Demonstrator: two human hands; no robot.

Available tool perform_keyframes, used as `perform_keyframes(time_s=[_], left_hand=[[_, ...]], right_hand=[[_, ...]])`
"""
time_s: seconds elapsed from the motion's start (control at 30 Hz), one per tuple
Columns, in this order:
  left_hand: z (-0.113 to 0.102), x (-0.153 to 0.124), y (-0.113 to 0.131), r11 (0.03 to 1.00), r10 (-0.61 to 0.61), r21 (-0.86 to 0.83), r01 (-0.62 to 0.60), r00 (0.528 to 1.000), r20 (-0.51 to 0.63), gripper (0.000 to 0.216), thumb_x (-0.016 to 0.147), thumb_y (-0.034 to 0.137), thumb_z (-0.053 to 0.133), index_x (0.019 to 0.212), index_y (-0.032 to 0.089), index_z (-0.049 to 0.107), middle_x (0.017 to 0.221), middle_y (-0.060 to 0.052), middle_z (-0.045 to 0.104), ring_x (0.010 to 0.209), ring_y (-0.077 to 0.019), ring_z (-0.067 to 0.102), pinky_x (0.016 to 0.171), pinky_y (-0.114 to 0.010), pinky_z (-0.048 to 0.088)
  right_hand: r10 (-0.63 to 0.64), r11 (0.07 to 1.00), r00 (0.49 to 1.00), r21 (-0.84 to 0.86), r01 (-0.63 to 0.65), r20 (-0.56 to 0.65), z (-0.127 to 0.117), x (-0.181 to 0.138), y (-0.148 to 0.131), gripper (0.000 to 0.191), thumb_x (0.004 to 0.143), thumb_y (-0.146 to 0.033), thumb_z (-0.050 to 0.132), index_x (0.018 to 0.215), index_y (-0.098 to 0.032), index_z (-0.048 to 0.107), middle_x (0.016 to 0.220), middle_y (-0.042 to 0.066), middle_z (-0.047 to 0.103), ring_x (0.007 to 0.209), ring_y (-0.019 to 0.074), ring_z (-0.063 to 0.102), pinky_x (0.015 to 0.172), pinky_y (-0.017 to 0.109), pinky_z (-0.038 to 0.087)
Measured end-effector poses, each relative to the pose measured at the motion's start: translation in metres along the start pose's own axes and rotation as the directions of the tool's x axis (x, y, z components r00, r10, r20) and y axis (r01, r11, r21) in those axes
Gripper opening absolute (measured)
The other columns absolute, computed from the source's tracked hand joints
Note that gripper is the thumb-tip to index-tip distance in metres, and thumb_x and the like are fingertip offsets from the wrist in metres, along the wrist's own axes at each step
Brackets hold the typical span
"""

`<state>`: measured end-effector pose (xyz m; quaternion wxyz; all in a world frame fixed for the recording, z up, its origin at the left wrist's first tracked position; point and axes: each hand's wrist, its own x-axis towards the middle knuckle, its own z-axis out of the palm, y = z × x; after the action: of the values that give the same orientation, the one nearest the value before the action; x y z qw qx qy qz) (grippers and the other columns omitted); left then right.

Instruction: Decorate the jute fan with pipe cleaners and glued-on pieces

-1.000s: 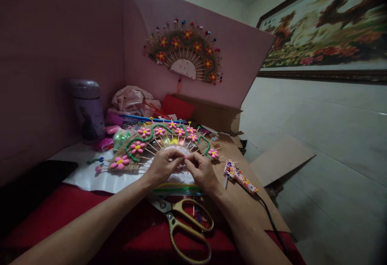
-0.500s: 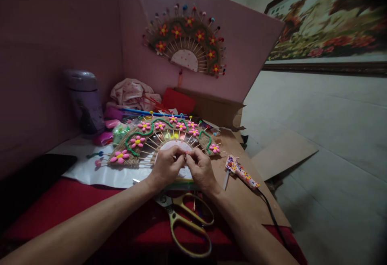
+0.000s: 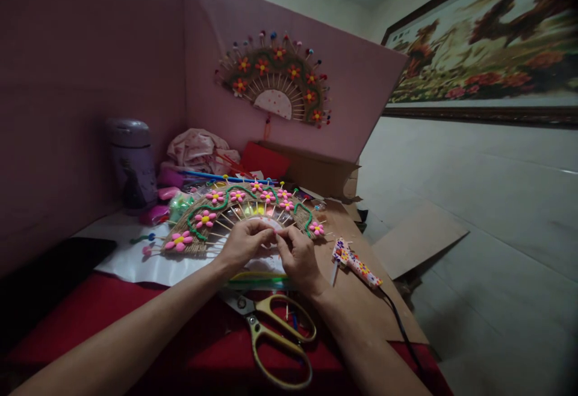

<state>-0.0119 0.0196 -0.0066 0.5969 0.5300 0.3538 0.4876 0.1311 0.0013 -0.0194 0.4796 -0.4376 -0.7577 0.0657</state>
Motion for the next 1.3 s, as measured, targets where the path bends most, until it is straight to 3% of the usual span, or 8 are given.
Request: perform_keyframes(time_s=[0.3, 0.4, 0.5, 0.57, 0.7, 0.8, 1.13, 1.3], left_hand=[[-0.001, -0.002, 0.005, 0.999, -0.041, -0.031, 0.043, 0.998, 0.055, 0.027, 0.064, 0.036, 0.072, 0.076, 0.013, 0.065, 0.062, 0.000, 0.061, 0.058, -0.0110, 0.058, 0.059, -0.027, 0.052], [-0.004, -0.001, 0.003, 0.955, 0.169, 0.239, -0.178, 0.984, 0.061, 0.019, 0.071, 0.034, 0.065, 0.078, 0.015, 0.067, 0.072, -0.003, 0.063, 0.064, -0.0127, 0.058, 0.058, -0.026, 0.050], [-0.008, 0.000, 0.001, 0.726, 0.422, 0.545, -0.420, 0.897, 0.130, 0.012, 0.076, 0.025, 0.059, 0.074, 0.017, 0.068, 0.073, -0.003, 0.064, 0.069, -0.0134, 0.057, 0.066, -0.025, 0.047], [-0.010, 0.000, 0.001, 0.638, 0.460, 0.617, -0.461, 0.871, 0.174, 0.014, 0.077, 0.023, 0.056, 0.071, 0.017, 0.068, 0.068, -0.003, 0.063, 0.067, -0.0129, 0.056, 0.067, -0.025, 0.046], [-0.008, -0.003, 0.003, 0.851, 0.257, 0.440, -0.288, 0.958, 0.131, 0.020, 0.078, 0.032, 0.056, 0.074, 0.015, 0.065, 0.065, -0.003, 0.061, 0.056, -0.0122, 0.057, 0.051, -0.023, 0.048], [-0.004, -0.005, 0.004, 0.947, 0.155, 0.268, -0.176, 0.983, 0.099, 0.024, 0.074, 0.037, 0.059, 0.075, 0.014, 0.063, 0.062, -0.001, 0.060, 0.050, -0.0114, 0.056, 0.045, -0.022, 0.048], [-0.009, -0.001, -0.003, 0.829, 0.336, 0.446, -0.337, 0.938, 0.085, 0.018, 0.075, 0.031, 0.060, 0.078, 0.015, 0.068, 0.076, -0.005, 0.064, 0.066, -0.0134, 0.059, 0.057, -0.022, 0.051], [-0.004, -0.003, 0.001, 0.963, 0.157, 0.217, -0.161, 0.987, 0.037, 0.020, 0.071, 0.034, 0.063, 0.072, 0.014, 0.062, 0.064, -0.001, 0.061, 0.055, -0.0119, 0.058, 0.049, -0.023, 0.050]], right_hand=[[-0.156, 0.982, 0.988, -0.108, 0.154, -0.012, -0.004, -0.001, 0.001, 0.015, 0.088, -0.015, 0.042, 0.084, -0.017, 0.056, 0.078, 0.005, 0.057, 0.076, 0.0173, 0.053, 0.070, 0.028, 0.040], [-0.163, 0.981, 0.987, -0.107, 0.162, 0.000, -0.005, 0.000, 0.001, 0.015, 0.088, -0.014, 0.042, 0.084, -0.018, 0.056, 0.078, 0.005, 0.057, 0.077, 0.0172, 0.053, 0.070, 0.028, 0.040], [-0.152, 0.980, 0.988, -0.124, 0.154, 0.026, -0.005, 0.001, 0.002, 0.016, 0.088, -0.015, 0.041, 0.083, -0.018, 0.055, 0.078, 0.005, 0.057, 0.076, 0.0171, 0.053, 0.068, 0.027, 0.040], [-0.142, 0.982, 0.989, -0.124, 0.146, 0.042, -0.006, 0.001, 0.003, 0.016, 0.089, -0.016, 0.041, 0.082, -0.018, 0.055, 0.078, 0.006, 0.058, 0.075, 0.0171, 0.053, 0.068, 0.027, 0.040], [-0.086, 0.995, 0.995, -0.045, 0.089, 0.054, -0.006, 0.003, 0.002, 0.016, 0.089, -0.020, 0.042, 0.082, -0.018, 0.056, 0.080, 0.005, 0.060, 0.076, 0.0166, 0.055, 0.068, 0.027, 0.040], [-0.046, 0.999, 0.998, 0.000, 0.046, 0.050, -0.007, 0.004, 0.002, 0.016, 0.088, -0.020, 0.042, 0.081, -0.019, 0.056, 0.078, 0.004, 0.060, 0.074, 0.0158, 0.055, 0.066, 0.026, 0.040], [-0.040, 0.999, 0.996, -0.011, 0.041, 0.075, -0.007, 0.004, 0.000, 0.017, 0.087, -0.021, 0.042, 0.078, -0.018, 0.055, 0.074, 0.004, 0.060, 0.069, 0.0152, 0.055, 0.064, 0.026, 0.039], [0.041, 0.997, 0.999, 0.061, -0.041, 0.003, -0.006, 0.005, -0.002, 0.015, 0.084, -0.022, 0.047, 0.074, -0.018, 0.058, 0.070, 0.002, 0.061, 0.065, 0.0139, 0.054, 0.059, 0.024, 0.040]])
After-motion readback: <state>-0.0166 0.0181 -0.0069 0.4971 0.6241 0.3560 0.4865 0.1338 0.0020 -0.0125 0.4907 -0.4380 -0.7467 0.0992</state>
